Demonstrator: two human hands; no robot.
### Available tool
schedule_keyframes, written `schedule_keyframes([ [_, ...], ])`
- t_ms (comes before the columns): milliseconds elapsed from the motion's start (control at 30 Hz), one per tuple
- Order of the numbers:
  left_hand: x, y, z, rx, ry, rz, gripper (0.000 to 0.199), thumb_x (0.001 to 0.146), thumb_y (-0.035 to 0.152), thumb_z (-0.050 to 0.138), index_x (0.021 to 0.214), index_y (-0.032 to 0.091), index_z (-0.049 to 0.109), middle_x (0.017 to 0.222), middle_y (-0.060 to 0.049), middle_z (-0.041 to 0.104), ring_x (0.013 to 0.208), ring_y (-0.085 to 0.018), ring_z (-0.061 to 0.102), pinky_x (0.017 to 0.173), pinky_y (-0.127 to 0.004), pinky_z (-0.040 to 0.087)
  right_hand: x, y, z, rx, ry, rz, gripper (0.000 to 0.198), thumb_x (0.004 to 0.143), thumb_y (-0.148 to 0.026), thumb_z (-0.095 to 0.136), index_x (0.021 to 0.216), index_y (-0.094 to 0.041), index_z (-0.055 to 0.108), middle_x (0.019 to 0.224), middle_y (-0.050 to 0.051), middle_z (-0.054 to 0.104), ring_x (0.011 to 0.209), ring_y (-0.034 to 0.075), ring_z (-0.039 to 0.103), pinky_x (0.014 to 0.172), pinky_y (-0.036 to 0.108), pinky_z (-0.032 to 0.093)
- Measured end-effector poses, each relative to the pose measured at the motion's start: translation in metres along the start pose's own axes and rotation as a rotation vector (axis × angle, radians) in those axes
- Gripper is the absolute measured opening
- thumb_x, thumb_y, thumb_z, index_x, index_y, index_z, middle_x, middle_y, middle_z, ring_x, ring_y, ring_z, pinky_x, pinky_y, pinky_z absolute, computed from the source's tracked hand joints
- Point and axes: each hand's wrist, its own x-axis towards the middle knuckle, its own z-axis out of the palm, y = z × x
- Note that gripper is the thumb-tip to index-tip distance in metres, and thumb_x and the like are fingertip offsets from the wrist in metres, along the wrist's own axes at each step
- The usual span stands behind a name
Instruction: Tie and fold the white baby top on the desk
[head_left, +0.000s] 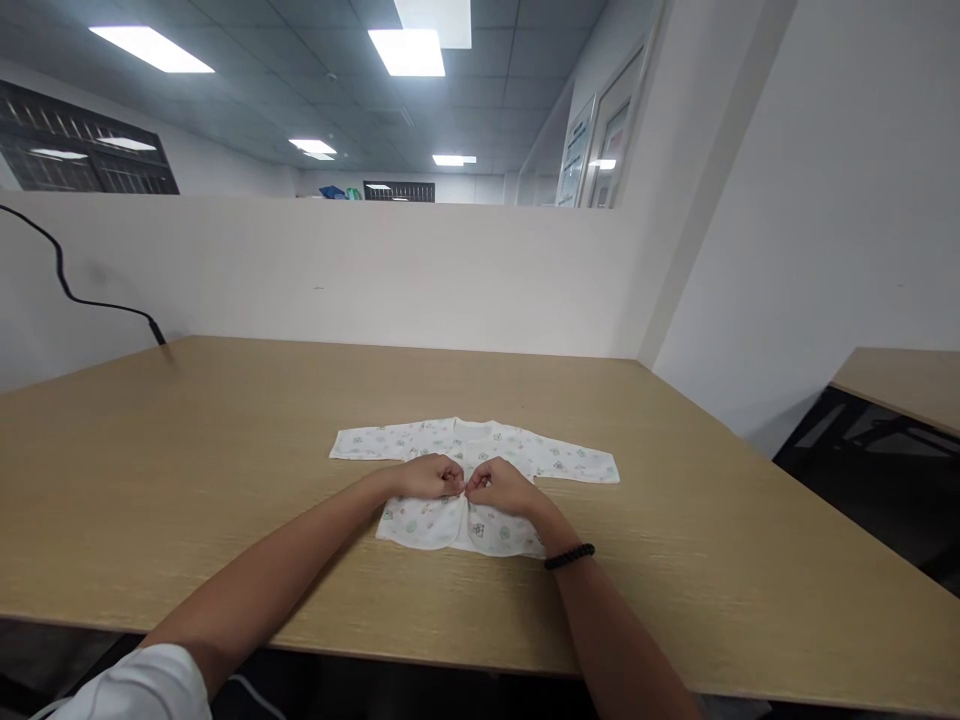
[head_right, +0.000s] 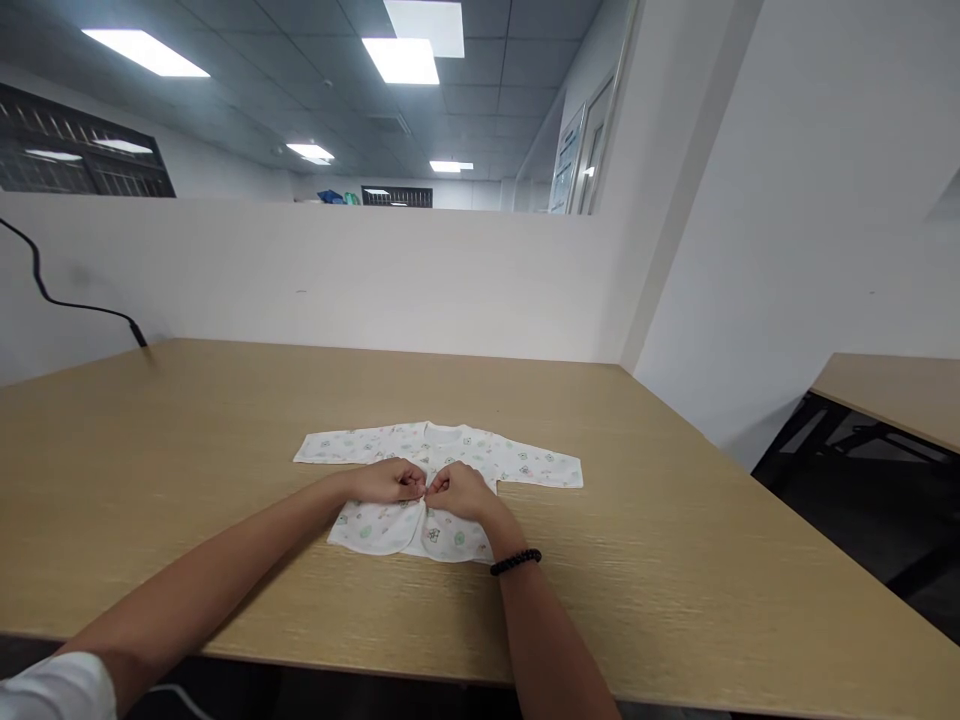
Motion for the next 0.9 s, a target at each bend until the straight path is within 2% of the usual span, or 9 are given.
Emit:
schedule_keyframes([
  [300, -0.002, 0.000, -0.003, -0.292, -0.065, 0.049, 0.033, 0.074, 0.047, 0.065, 0.071, 0.014, 0.060, 0.056, 0.005, 0.042, 0.053, -0.008, 0.032, 0.049, -0.020, 0.023, -0.002, -0.003, -0.003, -0.035, -0.026, 0.035, 0.010, 0.068, -0.019, 0.062, 0.073, -0.016, 0.070, 0.070, 0.000, 0.065, 0.068, 0.012, 0.055, 0.059, 0.021, 0.036],
  [500, -0.004, -0.003, -0.005, -0.278, -0.075, 0.039, 0.037, 0.073, 0.051, 0.067, 0.072, 0.015, 0.060, 0.060, 0.003, 0.048, 0.055, -0.008, 0.038, 0.051, -0.020, 0.028, 0.003, 0.004, -0.006, 0.076, -0.085, -0.003, 0.010, 0.069, -0.017, 0.060, 0.070, -0.016, 0.069, 0.066, -0.001, 0.064, 0.064, 0.012, 0.053, 0.058, 0.021, 0.037],
  [600, -0.003, -0.006, -0.003, -0.215, -0.023, 0.029, 0.035, 0.072, 0.049, 0.068, 0.081, 0.016, 0.061, 0.059, 0.005, 0.048, 0.054, -0.009, 0.040, 0.051, -0.020, 0.030, 0.003, 0.007, -0.007, 0.082, -0.083, -0.050, 0.011, 0.068, -0.015, 0.060, 0.071, -0.016, 0.071, 0.069, 0.000, 0.066, 0.066, 0.013, 0.056, 0.061, 0.022, 0.040],
  [633, -0.002, -0.007, -0.002, -0.178, 0.026, 0.027, 0.033, 0.073, 0.047, 0.068, 0.086, 0.017, 0.061, 0.059, 0.005, 0.048, 0.054, -0.009, 0.041, 0.051, -0.020, 0.030, 0.003, 0.007, -0.007, 0.067, -0.072, -0.070, 0.011, 0.068, -0.015, 0.060, 0.071, -0.016, 0.071, 0.070, 0.000, 0.067, 0.068, 0.014, 0.057, 0.062, 0.022, 0.041],
  [700, -0.002, -0.007, -0.001, -0.036, 0.208, 0.022, 0.029, 0.077, 0.044, 0.064, 0.090, 0.018, 0.062, 0.058, 0.005, 0.049, 0.055, -0.011, 0.045, 0.054, -0.022, 0.035, 0.003, 0.006, -0.007, 0.028, -0.058, -0.122, 0.010, 0.068, -0.014, 0.062, 0.071, -0.017, 0.071, 0.073, 0.001, 0.069, 0.071, 0.015, 0.059, 0.064, 0.022, 0.042],
  [767, -0.002, -0.006, -0.001, 0.167, 0.416, 0.069, 0.027, 0.083, 0.043, 0.057, 0.095, 0.019, 0.063, 0.068, 0.000, 0.057, 0.067, -0.016, 0.054, 0.065, -0.026, 0.043, 0.002, 0.005, -0.008, -0.008, -0.050, -0.179, 0.011, 0.071, -0.014, 0.061, 0.073, -0.017, 0.071, 0.077, 0.002, 0.070, 0.075, 0.016, 0.061, 0.067, 0.023, 0.044],
  [800, -0.003, -0.006, 0.000, 0.254, 0.485, 0.120, 0.029, 0.086, 0.043, 0.054, 0.101, 0.020, 0.063, 0.080, -0.003, 0.062, 0.079, -0.019, 0.058, 0.074, -0.030, 0.045, 0.002, 0.005, -0.008, -0.030, -0.023, -0.195, 0.012, 0.073, -0.014, 0.060, 0.075, -0.017, 0.071, 0.080, 0.003, 0.070, 0.076, 0.016, 0.062, 0.069, 0.024, 0.045],
  [833, -0.003, -0.005, 0.001, 0.317, 0.509, 0.179, 0.034, 0.089, 0.045, 0.051, 0.110, 0.021, 0.062, 0.096, -0.007, 0.065, 0.094, -0.022, 0.059, 0.085, -0.033, 0.045, 0.002, 0.006, -0.008, -0.061, 0.030, -0.202, 0.013, 0.076, -0.015, 0.059, 0.079, -0.016, 0.071, 0.083, 0.004, 0.071, 0.079, 0.017, 0.062, 0.072, 0.025, 0.046],
  [900, -0.004, -0.005, 0.003, 0.382, 0.440, 0.257, 0.050, 0.092, 0.051, 0.046, 0.132, 0.022, 0.050, 0.131, -0.011, 0.056, 0.123, -0.026, 0.048, 0.104, -0.038, 0.035, 0.001, 0.008, -0.008, -0.158, 0.174, -0.205, 0.018, 0.082, -0.018, 0.056, 0.092, -0.015, 0.070, 0.096, 0.008, 0.070, 0.090, 0.020, 0.062, 0.082, 0.030, 0.047],
])
